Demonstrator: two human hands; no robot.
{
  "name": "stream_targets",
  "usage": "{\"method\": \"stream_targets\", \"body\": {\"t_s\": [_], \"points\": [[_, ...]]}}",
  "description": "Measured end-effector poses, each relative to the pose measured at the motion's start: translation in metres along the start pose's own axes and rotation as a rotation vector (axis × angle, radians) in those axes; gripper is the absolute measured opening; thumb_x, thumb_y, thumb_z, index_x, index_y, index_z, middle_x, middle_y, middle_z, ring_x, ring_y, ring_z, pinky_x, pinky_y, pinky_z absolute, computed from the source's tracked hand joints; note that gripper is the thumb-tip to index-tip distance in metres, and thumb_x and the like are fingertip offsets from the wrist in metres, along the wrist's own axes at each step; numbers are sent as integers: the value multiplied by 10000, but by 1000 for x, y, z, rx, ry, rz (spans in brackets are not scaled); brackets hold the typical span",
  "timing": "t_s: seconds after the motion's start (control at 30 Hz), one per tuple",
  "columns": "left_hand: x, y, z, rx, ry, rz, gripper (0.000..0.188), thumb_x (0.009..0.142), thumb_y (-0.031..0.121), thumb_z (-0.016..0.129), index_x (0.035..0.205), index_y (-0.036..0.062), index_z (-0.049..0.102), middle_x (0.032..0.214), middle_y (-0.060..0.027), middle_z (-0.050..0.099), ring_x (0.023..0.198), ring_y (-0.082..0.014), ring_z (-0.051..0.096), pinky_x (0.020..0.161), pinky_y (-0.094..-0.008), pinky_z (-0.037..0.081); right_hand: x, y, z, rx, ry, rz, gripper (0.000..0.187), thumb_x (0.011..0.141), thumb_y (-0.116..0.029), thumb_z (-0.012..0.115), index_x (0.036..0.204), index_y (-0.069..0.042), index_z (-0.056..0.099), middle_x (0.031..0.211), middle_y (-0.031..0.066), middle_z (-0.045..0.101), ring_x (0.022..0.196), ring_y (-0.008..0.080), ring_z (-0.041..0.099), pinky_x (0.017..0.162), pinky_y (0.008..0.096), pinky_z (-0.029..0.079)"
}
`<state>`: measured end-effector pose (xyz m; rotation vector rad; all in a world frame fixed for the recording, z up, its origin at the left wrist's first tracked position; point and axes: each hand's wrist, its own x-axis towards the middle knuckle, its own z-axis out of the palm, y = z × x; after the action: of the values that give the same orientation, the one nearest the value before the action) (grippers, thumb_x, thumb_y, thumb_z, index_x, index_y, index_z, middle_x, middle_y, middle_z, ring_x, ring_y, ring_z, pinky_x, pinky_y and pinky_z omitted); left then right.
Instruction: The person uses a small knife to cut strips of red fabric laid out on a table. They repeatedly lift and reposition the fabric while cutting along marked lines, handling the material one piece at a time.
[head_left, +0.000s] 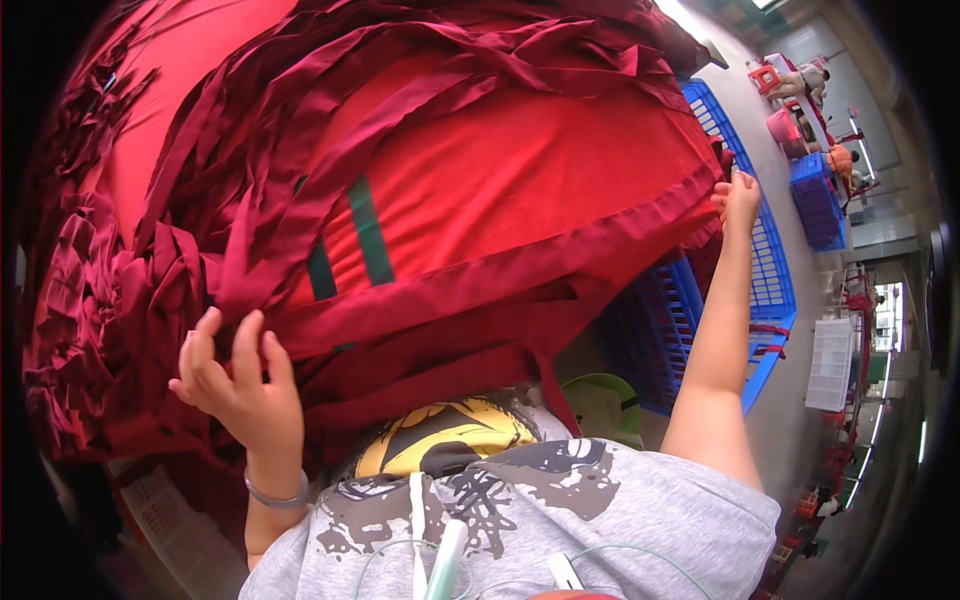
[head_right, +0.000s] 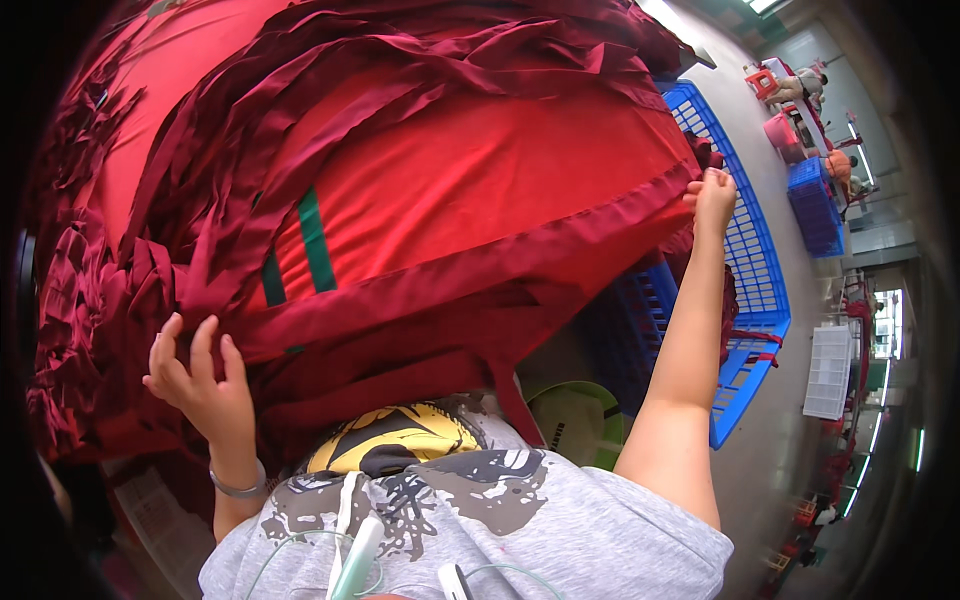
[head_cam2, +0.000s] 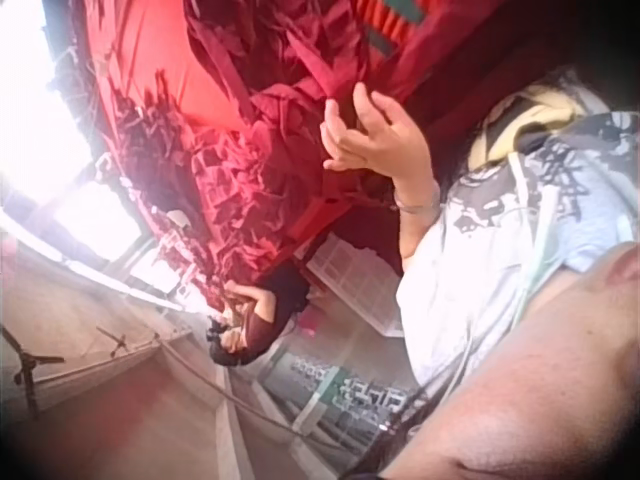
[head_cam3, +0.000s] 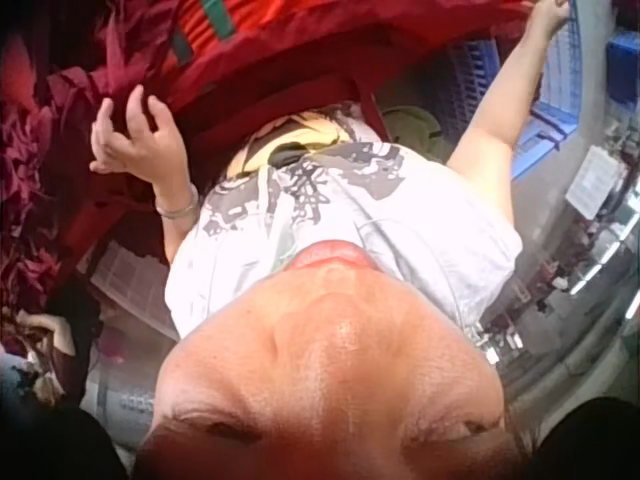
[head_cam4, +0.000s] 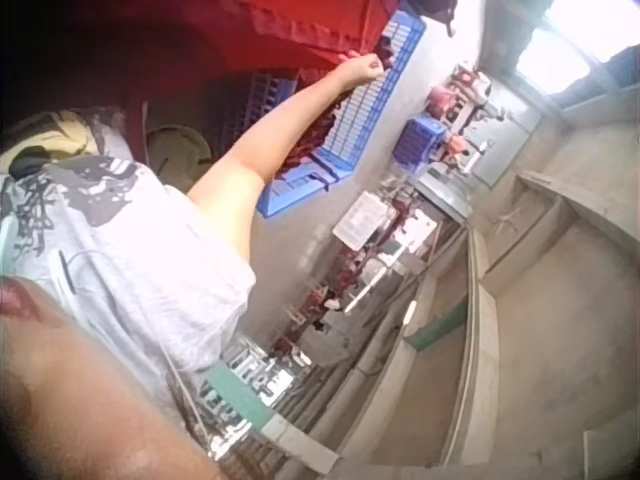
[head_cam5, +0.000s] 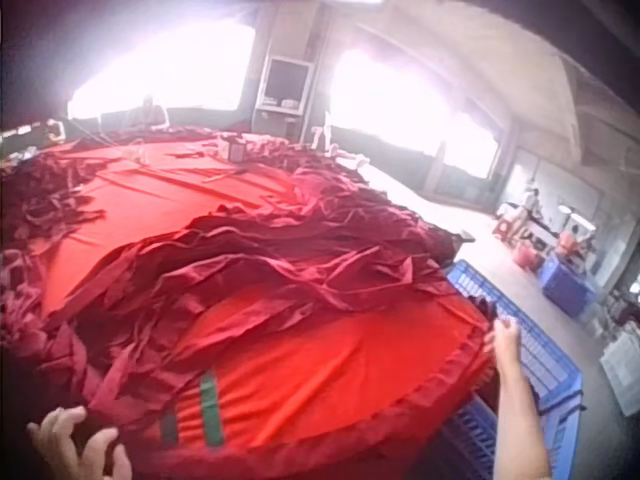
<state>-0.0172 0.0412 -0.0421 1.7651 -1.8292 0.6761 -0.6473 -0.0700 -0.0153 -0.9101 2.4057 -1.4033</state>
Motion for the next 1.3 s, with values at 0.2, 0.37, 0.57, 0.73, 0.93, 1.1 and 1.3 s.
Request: {"method": "stream_targets", "body": {"t_s": [0.2, 0.37, 0.57, 0.73, 0.93, 1.1, 1.3], "points": [[-15, 33, 1, -534, -439, 228, 458, 801, 143, 686, 1251, 82, 622, 1349, -107, 549, 1268, -301, 503, 1035, -470, 393, -157, -61, 80, -13, -649, -541, 553, 879, -138, 697, 1355, 9, 457, 1168, 179, 615, 1098, 242, 612, 927, 363, 490], [-9, 28, -2, -512, -422, 261, 455, 789, 122, 696, 1236, 73, 628, 1316, -106, 559, 1225, -307, 525, 1005, -439, 414, -312, -130, 104, 21, -839, -838, 358, 880, 49, 565, 1234, 11, 606, 954, 138, 628, 897, 235, 640, 816, 325, 497], [-7, 31, 3, -521, -417, 250, 521, 762, 156, 720, 1272, 119, 622, 1330, -87, 546, 1158, -255, 534, 971, -402, 408, -380, -121, 112, -253, -948, -1110, 360, 853, -114, 638, 1199, -20, 608, 810, 96, 609, 702, 221, 639, 556, 343, 506], [-13, 34, 6, -505, -378, 236, 549, 749, 180, 733, 1285, 156, 620, 1319, -67, 542, 1139, -250, 530, 958, -404, 402, -387, -115, 111, -312, -847, -1137, 357, 839, -163, 652, 1171, -34, 624, 666, 53, 603, 557, 202, 618, 468, 328, 480], [-17, 37, 9, -456, -339, 237, 547, 751, 196, 735, 1285, 164, 620, 1320, -64, 541, 1130, -246, 531, 956, -405, 400, -393, -112, 128, -241, -787, -1074, 327, 854, -154, 635, 1153, -23, 622, 664, 77, 636, 508, 222, 627, 452, 339, 481], [-19, 39, 12, -439, -321, 218, 558, 751, 207, 740, 1293, 165, 613, 1324, -61, 543, 1127, -243, 533, 955, -406, 398, -398, -108, 138, -130, -727, -976, 297, 872, -133, 625, 1146, -18, 604, 741, 117, 691, 565, 250, 672, 490, 363, 515], [-17, 37, 4, -488, -360, 203, 568, 758, 179, 737, 1306, 121, 597, 1330, -77, 556, 1127, -251, 546, 985, -402, 404, -377, -120, 137, -126, -620, -812, 306, 862, -107, 643, 1151, -31, 575, 770, 140, 696, 597, 306, 676, 517, 397, 522]]}}
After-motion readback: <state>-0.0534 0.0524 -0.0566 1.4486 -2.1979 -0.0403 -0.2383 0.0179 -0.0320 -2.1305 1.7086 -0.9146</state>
